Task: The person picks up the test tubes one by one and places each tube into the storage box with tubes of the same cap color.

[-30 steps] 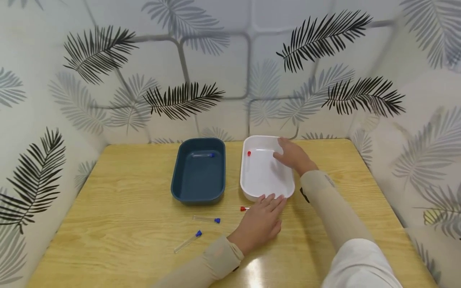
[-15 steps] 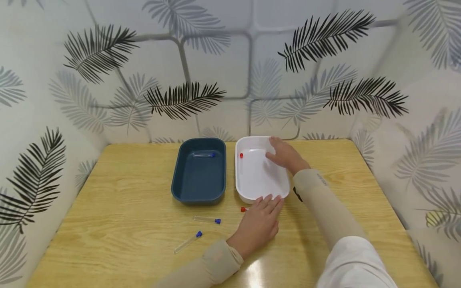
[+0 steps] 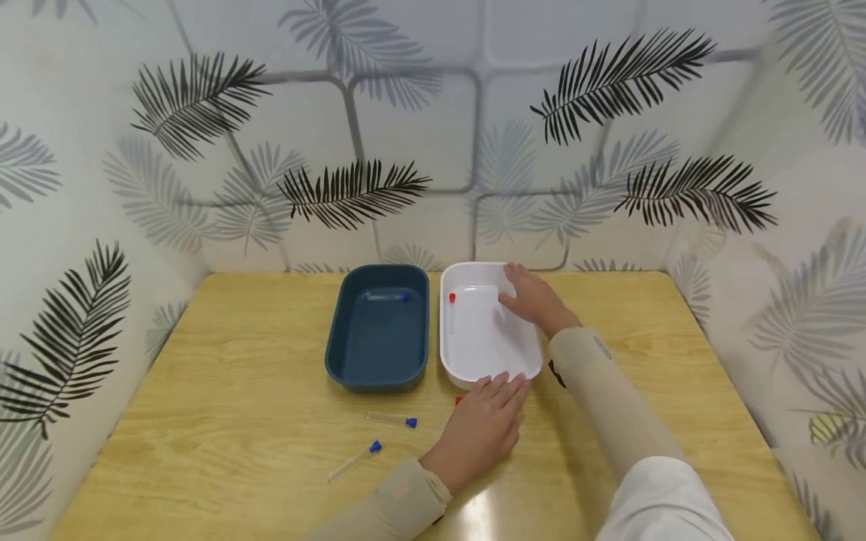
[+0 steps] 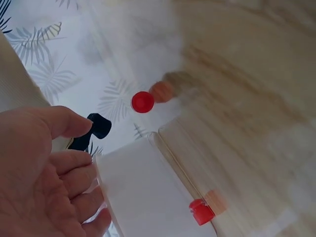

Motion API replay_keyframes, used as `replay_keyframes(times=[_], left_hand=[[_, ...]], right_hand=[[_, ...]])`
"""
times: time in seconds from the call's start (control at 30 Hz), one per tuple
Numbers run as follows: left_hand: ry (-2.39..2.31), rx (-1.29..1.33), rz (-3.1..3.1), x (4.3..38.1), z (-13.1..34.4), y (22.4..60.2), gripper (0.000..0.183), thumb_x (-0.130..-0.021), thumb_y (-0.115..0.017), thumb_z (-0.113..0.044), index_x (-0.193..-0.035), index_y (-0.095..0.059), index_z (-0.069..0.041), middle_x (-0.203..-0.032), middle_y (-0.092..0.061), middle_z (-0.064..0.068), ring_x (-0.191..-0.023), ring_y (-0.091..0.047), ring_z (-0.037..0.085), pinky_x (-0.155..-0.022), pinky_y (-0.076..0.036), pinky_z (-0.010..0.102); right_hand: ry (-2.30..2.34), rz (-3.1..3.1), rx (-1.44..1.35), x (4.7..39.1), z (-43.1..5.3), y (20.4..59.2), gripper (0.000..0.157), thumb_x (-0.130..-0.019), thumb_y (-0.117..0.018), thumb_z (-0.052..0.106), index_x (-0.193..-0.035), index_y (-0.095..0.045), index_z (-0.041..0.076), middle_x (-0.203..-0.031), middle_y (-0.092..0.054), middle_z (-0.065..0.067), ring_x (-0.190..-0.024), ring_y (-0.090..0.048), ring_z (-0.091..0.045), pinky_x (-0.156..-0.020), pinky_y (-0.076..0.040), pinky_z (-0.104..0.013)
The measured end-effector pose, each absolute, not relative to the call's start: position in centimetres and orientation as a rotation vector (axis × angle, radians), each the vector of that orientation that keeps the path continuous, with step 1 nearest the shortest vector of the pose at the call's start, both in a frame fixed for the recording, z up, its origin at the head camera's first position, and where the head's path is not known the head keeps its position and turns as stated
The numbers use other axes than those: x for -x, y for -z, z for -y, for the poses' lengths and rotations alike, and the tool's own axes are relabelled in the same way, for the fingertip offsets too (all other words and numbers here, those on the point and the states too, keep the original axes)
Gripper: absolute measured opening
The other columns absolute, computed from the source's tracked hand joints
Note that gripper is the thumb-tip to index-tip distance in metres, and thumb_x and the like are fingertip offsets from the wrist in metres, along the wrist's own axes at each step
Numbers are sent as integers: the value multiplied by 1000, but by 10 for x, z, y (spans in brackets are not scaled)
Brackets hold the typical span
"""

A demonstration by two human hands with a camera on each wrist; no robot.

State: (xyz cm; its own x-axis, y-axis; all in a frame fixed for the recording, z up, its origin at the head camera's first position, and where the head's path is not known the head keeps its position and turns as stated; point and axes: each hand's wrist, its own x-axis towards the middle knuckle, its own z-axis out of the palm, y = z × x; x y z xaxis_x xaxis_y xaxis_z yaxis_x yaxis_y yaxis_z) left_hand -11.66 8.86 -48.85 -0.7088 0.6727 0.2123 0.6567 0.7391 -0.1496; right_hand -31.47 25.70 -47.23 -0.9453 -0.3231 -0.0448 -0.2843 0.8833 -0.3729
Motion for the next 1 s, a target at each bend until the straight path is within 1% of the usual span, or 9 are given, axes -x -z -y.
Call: replay_keyframes(times=[0.33, 0.53, 0.63, 0.67, 0.73, 0.8, 0.87, 0.93, 1.0], left_hand=[[-129, 1108, 2702, 126, -92, 485, 53, -95, -44, -39, -142, -39, -17, -144, -38, -6, -130, -37, 13, -105, -30, 32], [146, 1258, 2661, 130, -69, 467, 55, -99, -39, -34, -147, -27, -11, -151, -25, 3, -138, -22, 15, -109, -22, 38], [253, 1228, 2583, 131, -45, 449, 56, -99, -40, -32, -147, -26, -6, -151, -25, 7, -138, -20, 19, -110, -20, 37], [283, 1199, 2564, 133, -36, 443, 56, -99, -40, -32, -146, -27, -5, -151, -26, 8, -138, -21, 20, -110, -20, 37], [338, 1131, 2549, 138, -18, 434, 57, -99, -41, -32, -146, -26, -2, -150, -26, 11, -138, -21, 22, -110, -20, 38], [361, 1053, 2557, 144, -1, 429, 60, -99, -41, -35, -146, -24, -1, -151, -24, 13, -139, -18, 24, -110, -20, 41], [379, 966, 2600, 151, 14, 430, 66, -99, -39, -40, -147, -18, -1, -152, -19, 14, -140, -12, 24, -110, -18, 43], [382, 885, 2659, 158, 26, 434, 73, -98, -36, -48, -148, -11, -2, -154, -12, 14, -141, -6, 24, -110, -17, 45], [384, 813, 2717, 164, 36, 442, 79, -96, -31, -56, -149, -5, -4, -154, -5, 14, -141, -2, 26, -110, -16, 46]], right_hand=[[683, -2901, 418, 319, -262, 466, 64, -96, -51, 27, -145, -23, -2, -149, -22, -22, -135, -21, -39, -108, -18, -52], [726, -2970, 456, 307, -273, 461, 63, -97, -48, 29, -146, -21, -1, -152, -14, -18, -137, -15, -37, -108, -17, -52], [795, -3070, 489, 285, -278, 451, 55, -97, -48, 26, -143, -32, -1, -148, -26, -20, -133, -27, -39, -105, -23, -53], [823, -3106, 495, 276, -279, 447, 51, -97, -48, 25, -140, -38, 0, -145, -34, -20, -127, -37, -39, -102, -29, -53], [870, -3177, 502, 255, -282, 442, 42, -97, -49, 22, -133, -50, 2, -133, -49, -19, -104, -55, -38, -90, -41, -51], [904, -3252, 517, 235, -285, 440, 33, -95, -52, 19, -124, -60, 4, -120, -60, -17, -85, -61, -33, -76, -46, -46], [932, -3305, 527, 216, -288, 441, 29, -94, -52, 18, -117, -65, 5, -108, -66, -14, -74, -61, -27, -68, -48, -43], [969, -3337, 533, 199, -293, 444, 26, -94, -53, 17, -113, -67, 4, -100, -69, -11, -81, -64, -24, -66, -50, -43], [988, -3351, 535, 184, -296, 447, 25, -93, -54, 15, -112, -67, 4, -96, -69, -9, -80, -65, -23, -64, -51, -42]])
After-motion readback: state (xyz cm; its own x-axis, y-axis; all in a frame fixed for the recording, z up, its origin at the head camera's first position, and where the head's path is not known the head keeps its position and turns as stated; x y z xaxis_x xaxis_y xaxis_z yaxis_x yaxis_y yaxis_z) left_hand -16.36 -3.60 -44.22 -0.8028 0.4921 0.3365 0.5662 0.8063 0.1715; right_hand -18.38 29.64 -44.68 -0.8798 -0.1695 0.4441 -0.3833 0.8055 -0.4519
